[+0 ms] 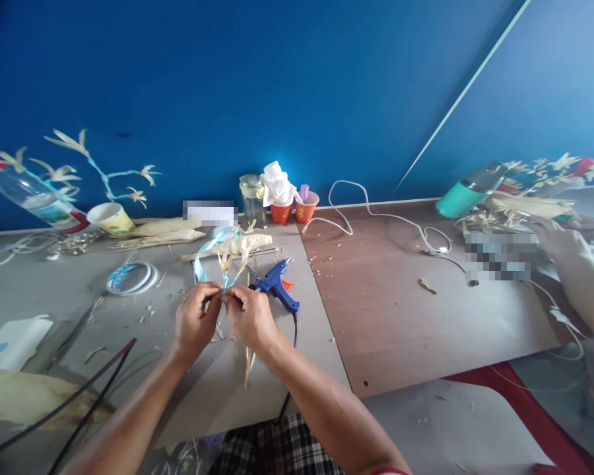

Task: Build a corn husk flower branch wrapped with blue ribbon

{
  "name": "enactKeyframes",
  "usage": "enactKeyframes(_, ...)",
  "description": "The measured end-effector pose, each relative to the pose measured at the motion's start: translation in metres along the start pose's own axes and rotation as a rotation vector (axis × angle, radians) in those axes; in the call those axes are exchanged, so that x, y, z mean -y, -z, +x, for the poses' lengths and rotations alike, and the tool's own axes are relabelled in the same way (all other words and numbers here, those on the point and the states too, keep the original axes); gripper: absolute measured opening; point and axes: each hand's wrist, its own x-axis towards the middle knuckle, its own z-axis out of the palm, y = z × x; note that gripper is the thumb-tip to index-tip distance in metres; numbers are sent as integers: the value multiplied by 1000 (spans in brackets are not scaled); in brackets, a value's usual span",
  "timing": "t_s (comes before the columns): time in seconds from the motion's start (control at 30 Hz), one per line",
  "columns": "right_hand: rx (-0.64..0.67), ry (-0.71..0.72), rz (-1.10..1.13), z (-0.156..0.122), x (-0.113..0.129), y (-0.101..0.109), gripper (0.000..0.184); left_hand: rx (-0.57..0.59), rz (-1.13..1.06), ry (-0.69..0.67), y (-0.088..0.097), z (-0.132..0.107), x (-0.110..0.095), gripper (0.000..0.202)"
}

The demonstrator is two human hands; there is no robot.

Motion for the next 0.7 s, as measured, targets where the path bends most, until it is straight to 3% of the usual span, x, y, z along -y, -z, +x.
enactKeyframes(0.23, 34, 27, -108, -1, 3, 3, 24, 35, 88, -163, 0, -1, 5, 14)
enactKeyframes(0.37, 30, 87, -209, -2, 2, 3, 23, 49, 82, -175, -1, -1, 9, 16)
enactKeyframes(0.5, 5, 133, -261, -3, -1, 1, 20, 7, 4, 16, -1, 0, 8, 10)
enactKeyframes(0.6, -4, 185, -228, -3, -4, 0, 20, -14, -180, 217, -1, 1, 6, 13)
enactKeyframes(0.7, 17, 276, -187, -1, -7, 1, 22, -9, -355, 315, -3, 1, 6, 15)
